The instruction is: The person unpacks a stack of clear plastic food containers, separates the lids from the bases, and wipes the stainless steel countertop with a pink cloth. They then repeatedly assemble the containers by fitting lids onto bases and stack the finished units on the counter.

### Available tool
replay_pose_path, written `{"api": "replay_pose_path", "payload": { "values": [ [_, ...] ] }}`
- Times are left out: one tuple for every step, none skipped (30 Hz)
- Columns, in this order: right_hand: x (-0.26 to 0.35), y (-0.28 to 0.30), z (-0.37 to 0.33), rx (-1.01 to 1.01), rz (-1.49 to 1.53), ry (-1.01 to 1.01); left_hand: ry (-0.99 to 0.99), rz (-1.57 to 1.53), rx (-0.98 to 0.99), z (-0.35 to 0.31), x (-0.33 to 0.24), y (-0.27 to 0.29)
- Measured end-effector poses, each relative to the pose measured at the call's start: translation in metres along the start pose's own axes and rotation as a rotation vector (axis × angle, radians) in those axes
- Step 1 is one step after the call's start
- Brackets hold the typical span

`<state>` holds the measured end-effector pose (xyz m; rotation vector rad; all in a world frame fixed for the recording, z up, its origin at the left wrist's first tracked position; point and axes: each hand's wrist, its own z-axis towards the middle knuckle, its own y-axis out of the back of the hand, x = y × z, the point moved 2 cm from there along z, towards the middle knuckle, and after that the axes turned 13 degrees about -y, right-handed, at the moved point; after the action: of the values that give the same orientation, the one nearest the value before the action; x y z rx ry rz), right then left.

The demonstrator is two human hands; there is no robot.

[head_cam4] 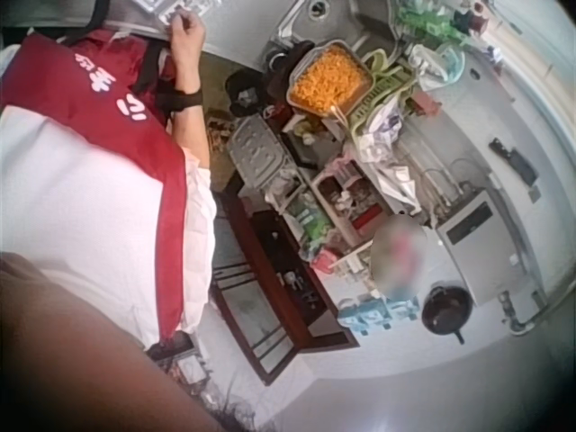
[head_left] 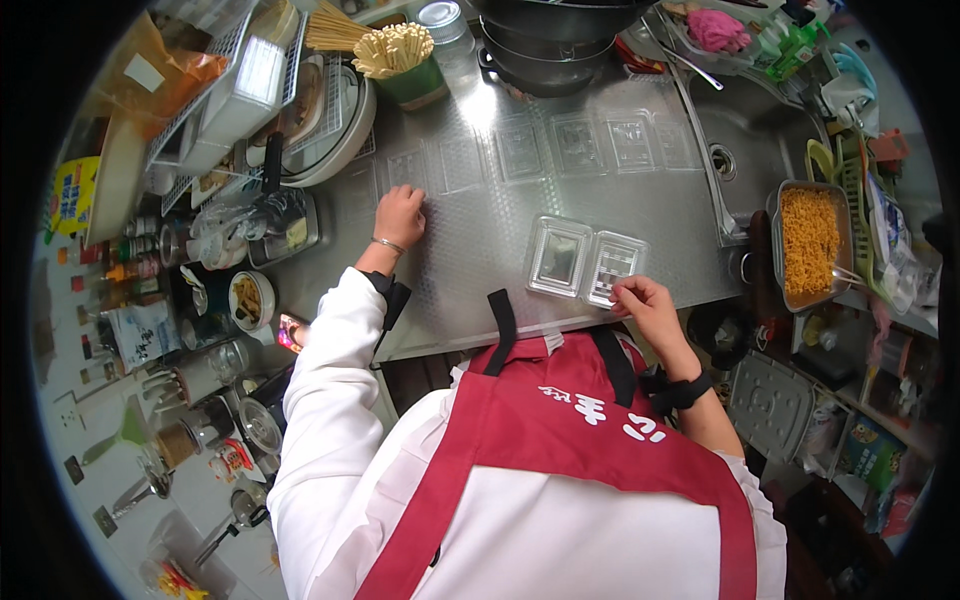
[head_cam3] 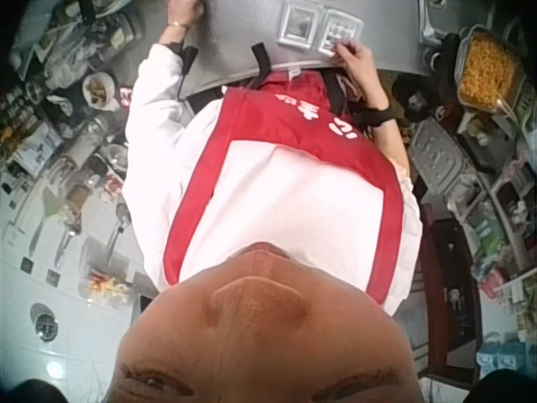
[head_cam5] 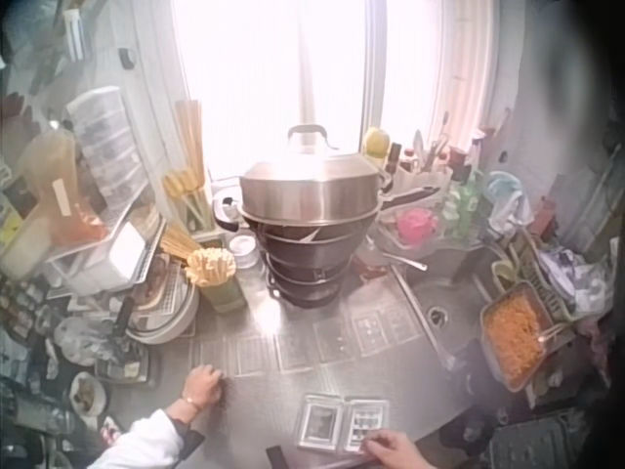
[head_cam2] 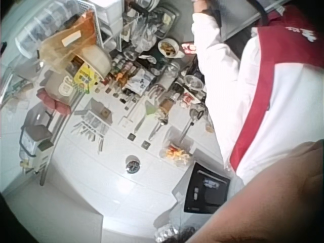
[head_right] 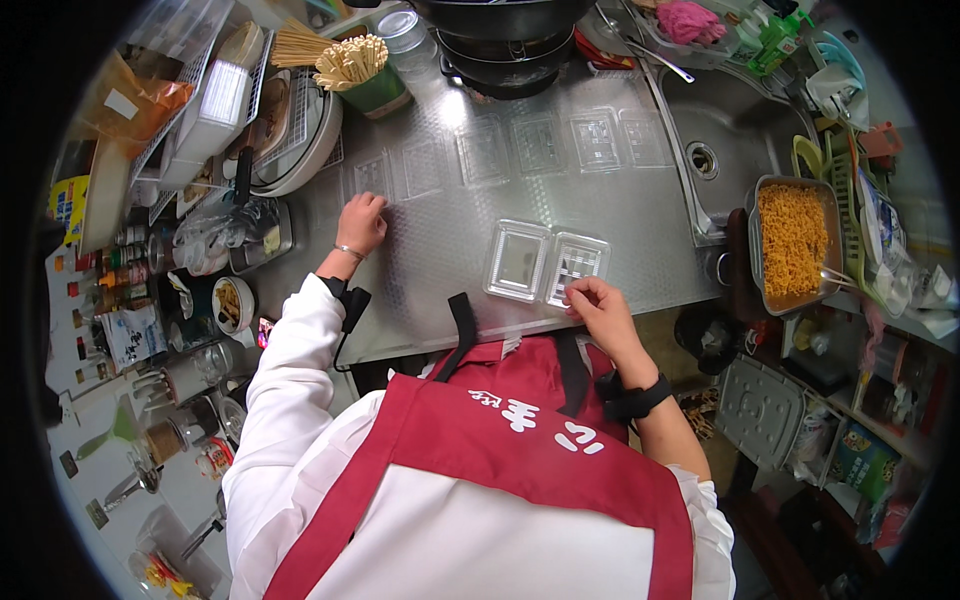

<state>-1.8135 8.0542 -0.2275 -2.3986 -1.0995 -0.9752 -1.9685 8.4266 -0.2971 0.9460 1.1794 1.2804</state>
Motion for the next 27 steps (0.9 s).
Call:
{"api": "replay_pose_path", "payload": {
  "values": [
    [0.0, 0.002, 0.0, 0.001, 0.004, 0.005, -0.009, -0.003, -0.019, 0.0, -0.003, 0.002],
    [0.001, 0.003, 0.0, -0.001, -0.001, 0.009, -0.004, -0.018, -0.004, 0.0, -0.005, 0.003],
    [0.002, 0.006, 0.0, -0.017, -0.013, 0.014, -0.006, -0.03, -0.012, 0.0, -0.008, 0.004],
    [0.002, 0.007, 0.0, -0.007, -0.002, 0.013, -0.009, -0.042, -0.021, 0.0, -0.011, 0.006],
    [0.003, 0.009, 0.0, -0.008, 0.002, 0.012, -0.001, -0.05, -0.016, 0.0, -0.014, 0.007],
    [0.003, 0.01, 0.0, -0.014, 0.0, 0.01, 0.007, -0.058, -0.012, 0.0, -0.017, 0.009],
    [0.003, 0.011, 0.0, -0.007, 0.008, 0.014, 0.023, -0.068, 0.009, 0.001, -0.02, 0.011],
    [0.003, 0.012, 0.0, -0.005, 0.01, 0.016, 0.023, -0.079, -0.017, 0.002, -0.023, 0.013],
    [0.003, 0.013, 0.0, -0.003, 0.011, 0.018, 0.03, -0.094, -0.028, 0.004, -0.026, 0.016],
    [0.002, 0.014, 0.001, -0.009, 0.013, 0.019, 0.047, -0.112, -0.029, 0.005, -0.028, 0.018],
    [0.001, 0.015, 0.001, -0.015, 0.014, 0.02, 0.055, -0.091, -0.056, 0.008, -0.031, 0.021],
    [0.0, 0.016, 0.002, -0.023, 0.013, 0.025, 0.073, -0.074, -0.072, 0.01, -0.033, 0.023],
    [-0.001, 0.018, 0.003, -0.037, 0.014, 0.035, 0.091, -0.058, -0.09, 0.013, -0.035, 0.024],
    [-0.002, 0.02, 0.004, -0.052, 0.013, 0.049, 0.07, -0.052, -0.116, 0.017, -0.038, 0.024],
    [-0.003, 0.022, 0.006, -0.078, 0.006, 0.058, 0.049, -0.047, -0.143, 0.021, -0.041, 0.023],
    [-0.004, 0.026, 0.008, -0.169, -0.072, 0.1, 0.024, -0.045, -0.192, 0.025, -0.044, 0.021],
    [-0.005, 0.03, 0.01, -0.268, -0.155, 0.137, -0.002, -0.064, -0.151, 0.029, -0.046, 0.018],
    [-0.007, 0.034, 0.012, -0.36, -0.229, 0.183, -0.035, -0.084, -0.133, 0.033, -0.049, 0.014],
    [-0.009, 0.038, 0.015, -0.472, -0.329, 0.169, -0.069, -0.103, -0.115, 0.036, -0.051, 0.011],
    [-0.012, 0.041, 0.017, -0.562, -0.435, 0.192, -0.073, -0.095, -0.104, 0.039, -0.052, 0.009],
    [-0.015, 0.044, 0.02, -0.651, -0.531, 0.23, -0.077, -0.086, -0.093, 0.041, -0.053, 0.007],
    [-0.017, 0.046, 0.023, -0.739, -0.628, 0.268, -0.073, -0.085, -0.054, 0.042, -0.054, 0.006],
    [-0.023, 0.049, 0.028, -0.699, -0.621, 0.164, -0.058, -0.076, -0.091, 0.043, -0.055, 0.007],
    [-0.027, 0.049, 0.032, -0.694, -0.627, 0.161, -0.037, -0.076, -0.1, 0.045, -0.056, 0.008],
    [-0.032, 0.05, 0.036, -0.693, -0.63, 0.149, 0.01, -0.083, -0.071, 0.047, -0.058, 0.008],
    [-0.036, 0.05, 0.041, -0.692, -0.631, 0.138, -0.037, -0.085, -0.135, 0.05, -0.062, 0.011],
    [-0.041, 0.051, 0.045, -0.627, -0.575, 0.054, -0.057, -0.095, -0.161, 0.055, -0.066, 0.012]
  ]
}}
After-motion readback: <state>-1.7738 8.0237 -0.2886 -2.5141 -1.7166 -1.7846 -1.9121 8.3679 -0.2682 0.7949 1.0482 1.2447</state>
